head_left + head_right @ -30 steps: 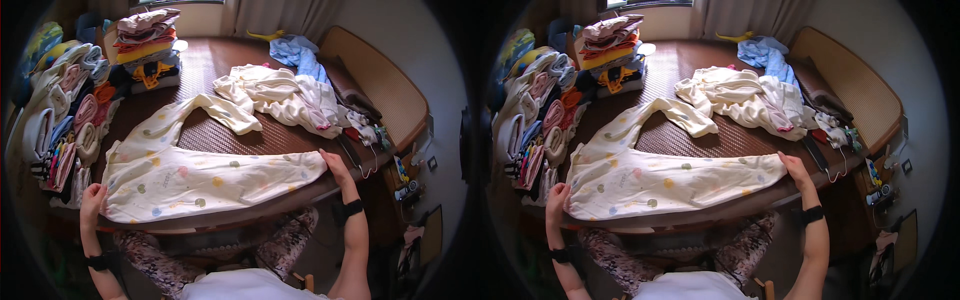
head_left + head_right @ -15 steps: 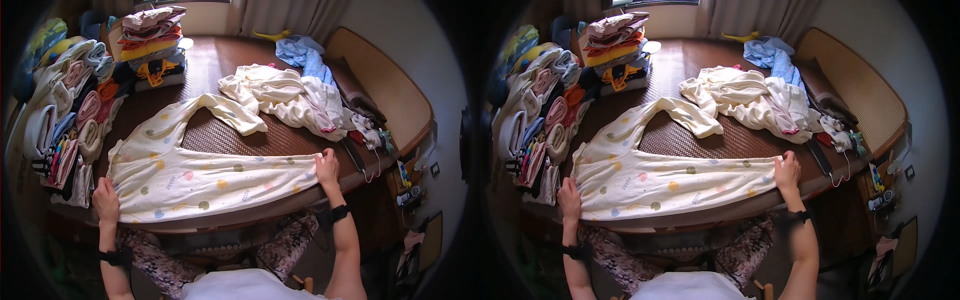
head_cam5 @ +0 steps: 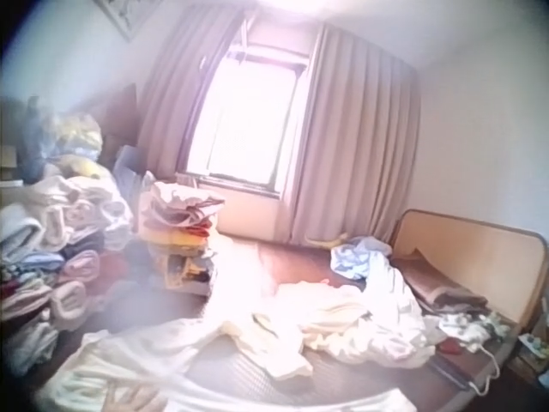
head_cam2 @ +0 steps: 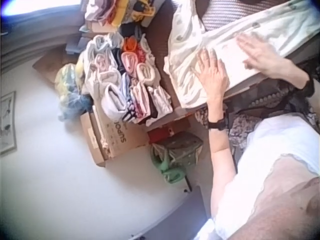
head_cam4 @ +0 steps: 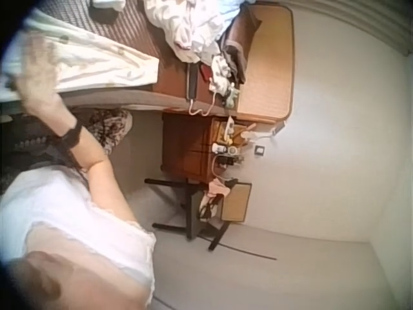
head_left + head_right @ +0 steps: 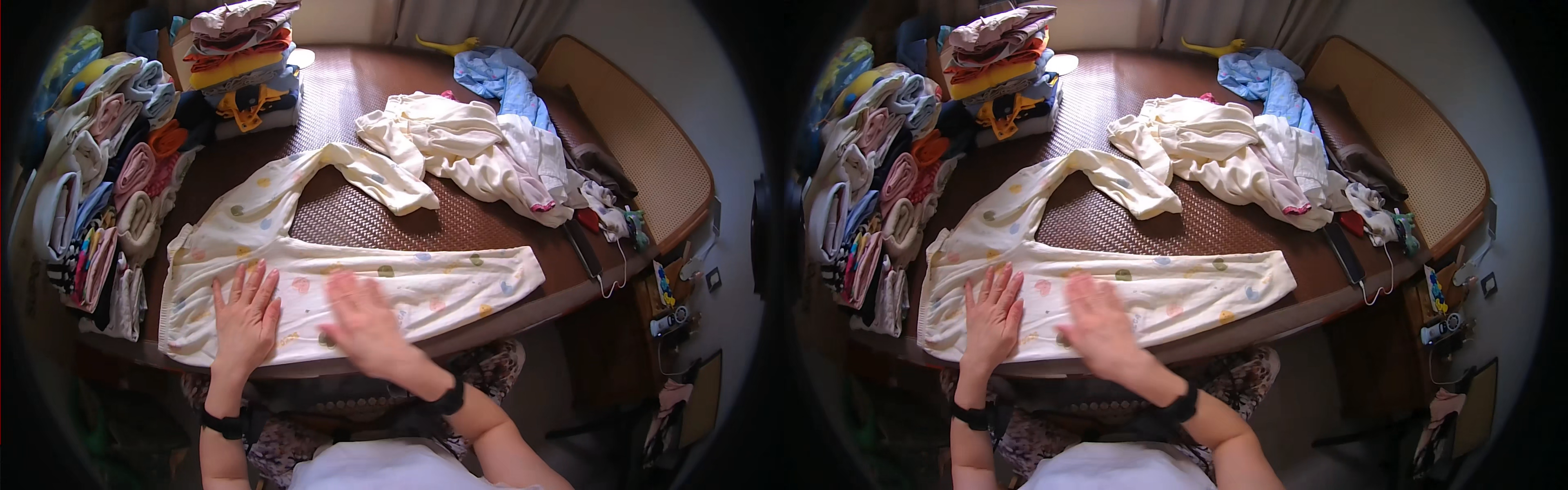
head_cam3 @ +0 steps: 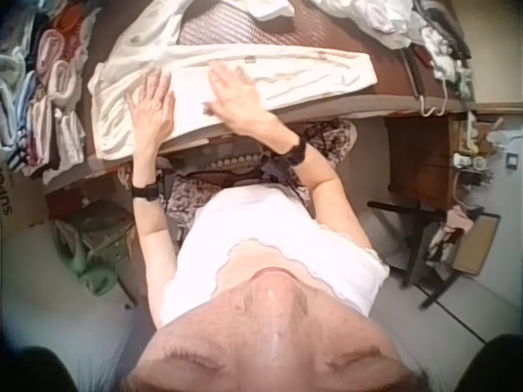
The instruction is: Folding pajama pants and a shirt and placing them in a stack on the bed.
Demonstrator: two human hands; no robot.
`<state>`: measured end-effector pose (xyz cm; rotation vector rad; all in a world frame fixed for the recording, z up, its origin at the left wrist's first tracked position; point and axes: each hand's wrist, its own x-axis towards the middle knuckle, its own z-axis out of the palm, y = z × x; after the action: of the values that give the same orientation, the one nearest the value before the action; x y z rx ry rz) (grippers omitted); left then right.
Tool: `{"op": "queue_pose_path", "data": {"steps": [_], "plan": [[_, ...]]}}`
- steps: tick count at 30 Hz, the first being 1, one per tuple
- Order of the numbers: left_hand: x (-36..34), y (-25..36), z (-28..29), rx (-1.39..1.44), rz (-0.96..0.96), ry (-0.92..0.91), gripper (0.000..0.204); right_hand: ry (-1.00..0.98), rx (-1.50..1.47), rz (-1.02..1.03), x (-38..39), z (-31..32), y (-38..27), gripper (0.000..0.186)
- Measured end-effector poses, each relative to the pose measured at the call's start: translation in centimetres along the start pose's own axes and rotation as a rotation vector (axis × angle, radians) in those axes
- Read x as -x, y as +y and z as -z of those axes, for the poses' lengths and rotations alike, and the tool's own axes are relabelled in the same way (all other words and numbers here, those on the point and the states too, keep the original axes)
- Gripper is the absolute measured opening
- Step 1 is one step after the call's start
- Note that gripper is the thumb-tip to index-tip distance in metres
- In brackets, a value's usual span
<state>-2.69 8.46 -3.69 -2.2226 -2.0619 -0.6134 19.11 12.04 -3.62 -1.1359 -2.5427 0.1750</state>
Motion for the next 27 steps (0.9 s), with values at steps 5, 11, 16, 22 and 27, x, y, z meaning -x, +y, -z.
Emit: {"op": "queue_pose_path", "data": {"steps": [5, 11, 16, 22, 27], "plan": [[0.5, -0.4, 0.6, -0.05, 0.059, 0.001, 0.045, 0.103, 0.023, -0.281, 6.3, 5.2, 13.1, 0.067], [0.0, 0.3, 0.1, -0.024, 0.038, 0.022, 0.045, 0.118, 0.169, -0.624, 10.6, 7.9, 18.5, 0.067], [0.8, -0.6, 0.7, -0.051, 0.064, 0.007, 0.044, 0.105, -0.131, -0.065, 2.8, 2.8, 2.6, 0.066], [0.4, -0.1, 0.2, -0.024, 0.048, 0.011, 0.044, 0.004, -0.132, 0.101, 1.7, 1.3, 1.3, 0.068], [0.3, 0.0, 0.3, -0.022, 0.052, 0.01, 0.045, 0.056, 0.118, -0.222, 5.9, 4.7, 13.7, 0.077]]}}
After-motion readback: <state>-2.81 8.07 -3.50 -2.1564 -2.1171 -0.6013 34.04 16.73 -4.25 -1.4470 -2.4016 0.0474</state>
